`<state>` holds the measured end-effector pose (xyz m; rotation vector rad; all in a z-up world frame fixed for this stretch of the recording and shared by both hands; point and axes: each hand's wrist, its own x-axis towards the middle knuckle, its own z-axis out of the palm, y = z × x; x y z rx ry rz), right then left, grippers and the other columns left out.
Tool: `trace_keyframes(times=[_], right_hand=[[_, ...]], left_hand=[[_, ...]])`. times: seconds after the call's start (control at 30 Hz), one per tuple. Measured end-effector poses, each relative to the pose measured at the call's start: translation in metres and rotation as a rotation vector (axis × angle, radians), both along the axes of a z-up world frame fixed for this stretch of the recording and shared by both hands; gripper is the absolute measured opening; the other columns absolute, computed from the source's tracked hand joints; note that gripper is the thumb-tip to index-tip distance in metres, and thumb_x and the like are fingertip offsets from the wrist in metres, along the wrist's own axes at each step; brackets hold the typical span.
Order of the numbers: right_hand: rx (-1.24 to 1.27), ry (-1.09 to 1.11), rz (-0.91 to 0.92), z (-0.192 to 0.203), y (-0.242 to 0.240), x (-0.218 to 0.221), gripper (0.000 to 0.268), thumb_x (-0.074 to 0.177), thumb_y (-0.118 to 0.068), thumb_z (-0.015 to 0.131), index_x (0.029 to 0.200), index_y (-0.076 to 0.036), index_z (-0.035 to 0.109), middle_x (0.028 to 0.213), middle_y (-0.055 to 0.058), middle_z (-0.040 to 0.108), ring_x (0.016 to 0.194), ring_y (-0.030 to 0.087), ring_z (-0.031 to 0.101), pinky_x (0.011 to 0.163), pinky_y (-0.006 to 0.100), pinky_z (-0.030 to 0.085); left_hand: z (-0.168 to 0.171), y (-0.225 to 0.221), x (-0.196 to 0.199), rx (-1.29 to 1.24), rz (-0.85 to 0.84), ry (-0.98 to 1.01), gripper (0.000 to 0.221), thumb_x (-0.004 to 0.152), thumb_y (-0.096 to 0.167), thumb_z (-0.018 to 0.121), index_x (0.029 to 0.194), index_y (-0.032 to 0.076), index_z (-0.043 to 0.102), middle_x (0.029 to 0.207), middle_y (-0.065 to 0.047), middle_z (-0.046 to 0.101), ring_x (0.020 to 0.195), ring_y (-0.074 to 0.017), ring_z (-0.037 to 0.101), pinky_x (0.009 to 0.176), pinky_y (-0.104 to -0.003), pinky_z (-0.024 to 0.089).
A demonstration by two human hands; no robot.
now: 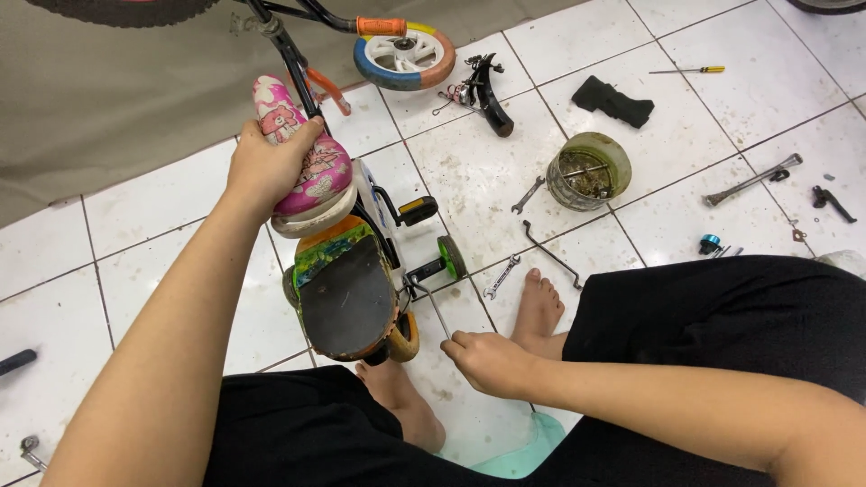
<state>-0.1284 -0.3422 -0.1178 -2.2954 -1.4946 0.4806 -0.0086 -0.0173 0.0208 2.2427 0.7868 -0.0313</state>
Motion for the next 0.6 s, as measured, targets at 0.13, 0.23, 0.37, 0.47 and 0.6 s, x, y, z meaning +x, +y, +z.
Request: trace_keyframes(times=[0.13,0.23,0.37,0.47,0.6], right_hand=[[0.031,0.011,-0.067,-0.038,-0.012,-0.014,0.030,0.083,0.001,0.056,0.112,0.006,0.059,0.091,0.016,0.061,0.068,0.035,0.065,0.064,0.041,0.056],[-0.001,0.133,-0.103,-0.068,-0.018,-0.017,0.023,0.084,0.002,0.054,0.106,0.004,0.059,0.093,0.017,0.061,0.070,0.038,0.064,0.066,0.044,0.056],[0.048,0.162,-0.083,-0.068,-0.017,-0.015,0.022,0.084,0.001,0.054,0.104,0.005,0.062,0.091,0.017,0.062,0.070,0.038,0.065,0.066,0.043,0.057],[-0.148,0.136,-0.017,-0.062,-0.015,-0.007,0.026,0.095,-0.002,0.055,0.118,0.006,0.064,0.093,0.017,0.066,0.079,0.027,0.072,0.068,0.032,0.060],[-0.031,0.523,-0.273,-0.073,-0.012,-0.009,0.037,0.092,0.003,0.049,0.128,-0.001,0.046,0.094,0.018,0.066,0.078,0.032,0.072,0.070,0.039,0.059]], left_hand=[[-0.014,0.012,0.008,-0.060,0.003,-0.118,0.068,0.093,0.053,0.070,0.128,-0.003,0.052,0.102,-0.017,0.069,0.075,-0.0210,0.074,0.059,-0.029,0.062],[-0.016,0.013,0.009,-0.049,-0.007,-0.122,0.067,0.094,0.053,0.069,0.126,-0.003,0.052,0.099,-0.017,0.069,0.073,-0.0210,0.074,0.056,-0.028,0.061],[-0.007,0.005,0.002,-0.056,0.001,-0.109,0.067,0.095,0.052,0.068,0.127,-0.004,0.051,0.098,-0.017,0.069,0.071,-0.0206,0.075,0.054,-0.027,0.062],[0.004,-0.004,-0.004,-0.003,-0.017,0.000,0.094,0.081,0.077,0.073,0.139,0.006,0.050,0.136,-0.026,0.058,0.135,-0.0412,0.051,0.112,-0.051,0.041],[0.000,-0.001,-0.002,-0.007,-0.018,-0.009,0.094,0.081,0.076,0.073,0.139,0.006,0.050,0.135,-0.025,0.058,0.134,-0.0411,0.052,0.112,-0.051,0.041]])
